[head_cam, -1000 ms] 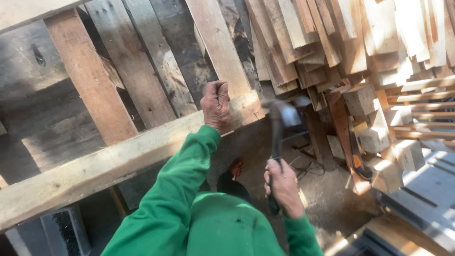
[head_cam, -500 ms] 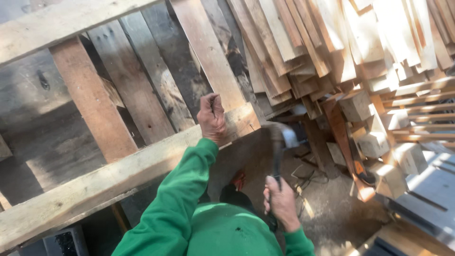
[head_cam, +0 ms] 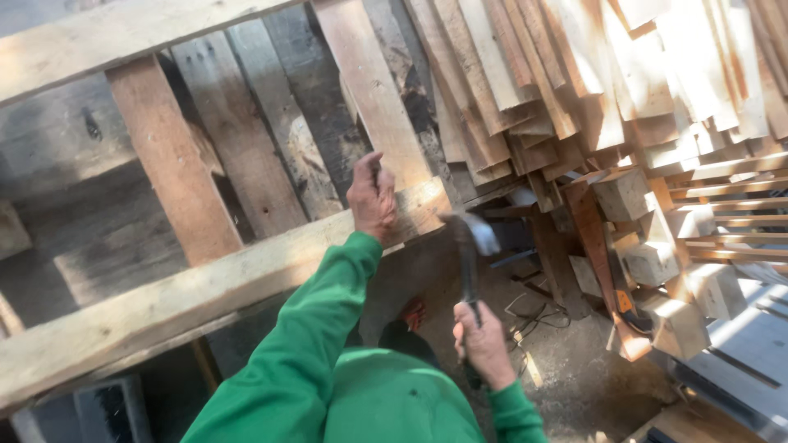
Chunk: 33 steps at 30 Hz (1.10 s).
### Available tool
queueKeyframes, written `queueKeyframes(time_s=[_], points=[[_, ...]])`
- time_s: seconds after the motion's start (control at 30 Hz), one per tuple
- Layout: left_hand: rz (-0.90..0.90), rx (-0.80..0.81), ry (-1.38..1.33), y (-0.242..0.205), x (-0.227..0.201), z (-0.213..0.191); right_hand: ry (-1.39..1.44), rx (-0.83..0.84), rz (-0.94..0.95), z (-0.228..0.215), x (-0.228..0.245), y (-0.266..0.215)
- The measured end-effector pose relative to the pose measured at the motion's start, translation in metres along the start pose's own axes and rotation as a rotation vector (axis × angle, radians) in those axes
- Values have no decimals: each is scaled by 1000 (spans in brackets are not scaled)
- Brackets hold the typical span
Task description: The person assembles a wooden pallet by hammering nails into wooden planks. They repeatedly pick up nails from a container, position them on the planks, and hammer them in. The person also places additional wooden planks onto the pallet structure.
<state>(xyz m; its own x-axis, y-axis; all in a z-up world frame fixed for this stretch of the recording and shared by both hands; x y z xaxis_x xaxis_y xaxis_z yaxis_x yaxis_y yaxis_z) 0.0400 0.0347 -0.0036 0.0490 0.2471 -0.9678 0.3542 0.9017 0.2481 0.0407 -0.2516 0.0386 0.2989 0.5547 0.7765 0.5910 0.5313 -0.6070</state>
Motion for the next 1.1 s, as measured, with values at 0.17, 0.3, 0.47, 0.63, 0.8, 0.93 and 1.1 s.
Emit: queueKeyframes(time_s=[0.17, 0.3, 0.47, 0.63, 0.8, 0.93, 1.1], points=[[-15, 18, 59, -7, -4, -1, 363, -132, -896, -78, 45, -50], [-32, 21, 48, -6, -1, -3, 300, -326, -1141, -97, 60, -66], [-35, -6, -12, 0, 5, 1, 94, -165, -104, 2, -8, 4], [-78, -32, 76, -7, -2, -1, 266, -275, -191, -21, 3, -27], [-29, 58, -39, 0, -1, -1, 313, -465, -1161, -75, 67, -82], [-79, 59, -107, -4, 4, -4, 159, -431, -547, -3, 38, -43], [-110, 77, -165, -2, 9, 0, 214, -186, 68, 56, -11, -4]])
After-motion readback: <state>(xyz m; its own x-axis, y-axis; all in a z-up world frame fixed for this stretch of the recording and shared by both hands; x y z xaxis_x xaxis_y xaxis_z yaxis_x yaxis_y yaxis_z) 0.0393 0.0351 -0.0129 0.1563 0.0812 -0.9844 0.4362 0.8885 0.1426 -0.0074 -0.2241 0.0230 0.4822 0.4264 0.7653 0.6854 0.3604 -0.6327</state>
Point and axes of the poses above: each hand's wrist, its own y-axis towards the middle knuckle, its own z-axis out of the palm, x = y × z, the point moved 2 cm from there along y, towards the middle knuckle, and after that the axes turned 4 degrees about -y, right-handed, at the moved point
